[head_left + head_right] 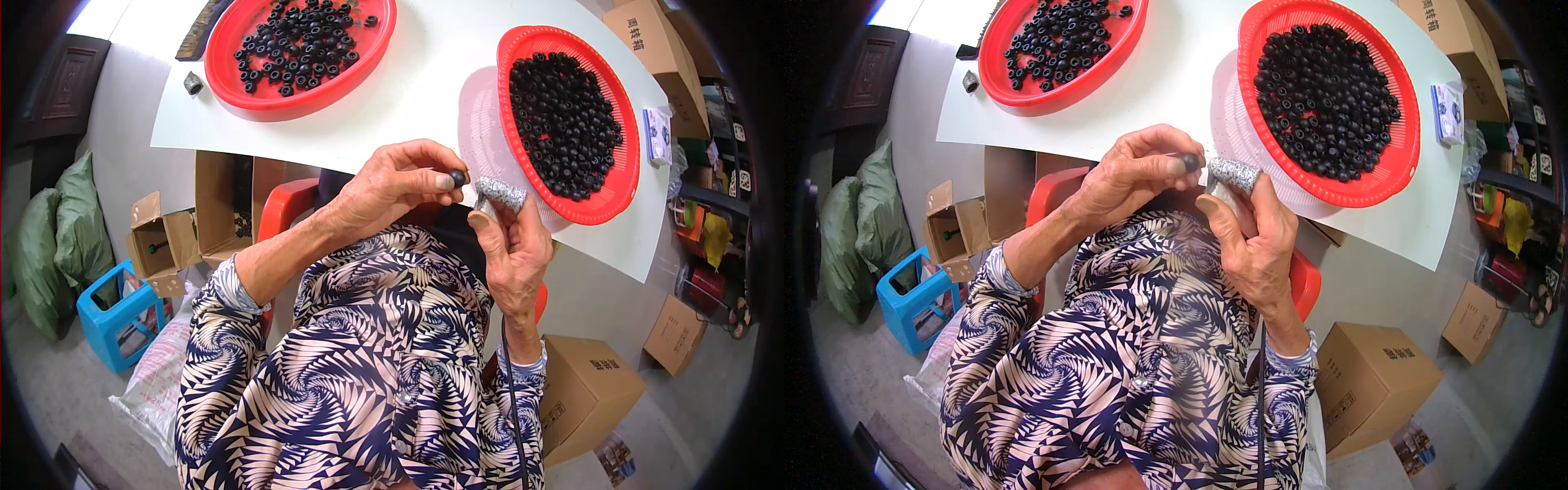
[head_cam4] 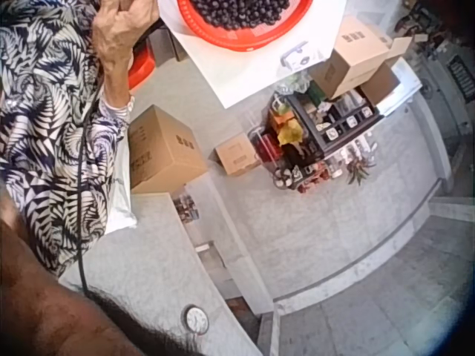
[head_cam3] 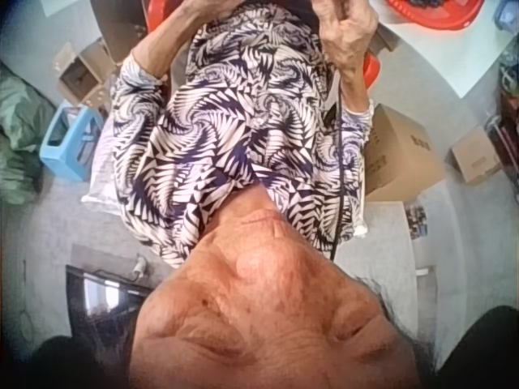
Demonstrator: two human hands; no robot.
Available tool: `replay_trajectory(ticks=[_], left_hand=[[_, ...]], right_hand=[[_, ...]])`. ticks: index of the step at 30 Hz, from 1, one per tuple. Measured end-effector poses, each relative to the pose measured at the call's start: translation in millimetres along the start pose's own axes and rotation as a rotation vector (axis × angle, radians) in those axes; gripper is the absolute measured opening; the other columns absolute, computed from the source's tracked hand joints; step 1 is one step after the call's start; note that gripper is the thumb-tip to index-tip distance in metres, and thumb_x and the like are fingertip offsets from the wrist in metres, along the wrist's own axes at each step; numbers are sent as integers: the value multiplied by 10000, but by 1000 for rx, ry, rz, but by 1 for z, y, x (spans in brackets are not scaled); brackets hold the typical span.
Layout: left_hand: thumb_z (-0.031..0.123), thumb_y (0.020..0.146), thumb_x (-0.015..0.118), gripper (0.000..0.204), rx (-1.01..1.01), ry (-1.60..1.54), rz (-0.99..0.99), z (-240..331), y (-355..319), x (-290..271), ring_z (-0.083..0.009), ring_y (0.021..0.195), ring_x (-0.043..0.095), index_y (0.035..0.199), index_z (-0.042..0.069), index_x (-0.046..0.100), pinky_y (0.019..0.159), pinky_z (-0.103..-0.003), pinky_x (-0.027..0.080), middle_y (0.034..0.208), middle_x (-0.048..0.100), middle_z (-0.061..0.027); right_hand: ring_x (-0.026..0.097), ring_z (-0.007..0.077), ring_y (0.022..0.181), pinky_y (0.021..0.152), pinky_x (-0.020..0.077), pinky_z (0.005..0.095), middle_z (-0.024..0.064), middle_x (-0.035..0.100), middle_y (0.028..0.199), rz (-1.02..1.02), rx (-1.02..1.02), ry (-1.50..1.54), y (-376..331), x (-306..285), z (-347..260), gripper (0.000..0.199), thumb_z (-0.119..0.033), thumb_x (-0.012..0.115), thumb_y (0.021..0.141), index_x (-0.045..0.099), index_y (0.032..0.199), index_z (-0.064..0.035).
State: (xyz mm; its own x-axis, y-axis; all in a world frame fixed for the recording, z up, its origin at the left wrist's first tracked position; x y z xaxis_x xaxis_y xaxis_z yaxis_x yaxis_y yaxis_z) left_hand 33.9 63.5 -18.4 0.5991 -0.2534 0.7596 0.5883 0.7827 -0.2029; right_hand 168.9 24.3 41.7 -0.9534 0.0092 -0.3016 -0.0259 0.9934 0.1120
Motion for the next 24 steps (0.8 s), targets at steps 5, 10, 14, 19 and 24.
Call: replay_trajectory(ticks=[5,10,14,19,24], left_hand=[[6,810,627,196,-46,-43,-17,-5,0,3,-138,822,571,1002,-24,605,777,-261,486,944,595,-79],[-39,783,624,181,-32,25,42,-2,-3,6,-138,862,568,961,-12,609,803,-262,486,975,583,-80],[-60,765,620,174,9,77,48,0,-3,5,-141,898,563,930,-5,611,820,-259,482,986,568,-80],[-69,761,617,169,38,126,29,3,-2,8,-140,907,560,918,-5,611,832,-260,477,982,564,-76],[-75,757,615,170,54,168,33,5,-3,8,-140,909,560,911,-4,612,843,-261,476,984,564,-79]], right_hand=[[650,192,764,687,500,288,153,657,844,-15,29,53,-1,3,0,296,-140,684,834,537,993,62],[649,182,767,681,507,288,168,655,834,-34,66,57,-2,4,1,301,-139,692,827,512,945,70],[652,177,772,671,513,286,181,653,832,-50,52,50,-2,7,0,293,-126,690,826,498,915,77],[658,183,775,663,513,286,184,657,835,-45,62,41,-3,7,-2,287,-118,688,825,496,913,76],[667,200,754,642,511,286,183,659,820,-36,44,36,-3,7,0,280,-114,689,821,500,910,71]])
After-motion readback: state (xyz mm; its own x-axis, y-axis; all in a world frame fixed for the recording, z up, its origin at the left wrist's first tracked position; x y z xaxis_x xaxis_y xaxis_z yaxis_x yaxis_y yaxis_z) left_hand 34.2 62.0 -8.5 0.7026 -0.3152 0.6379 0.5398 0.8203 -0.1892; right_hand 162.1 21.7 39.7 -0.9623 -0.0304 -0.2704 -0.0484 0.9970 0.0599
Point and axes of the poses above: each hand's wrist, its own y-axis towards the middle knuckle, its own x-axis out of the palm, z = x × y, the point moved 7 cm from there along y, towards the middle knuckle
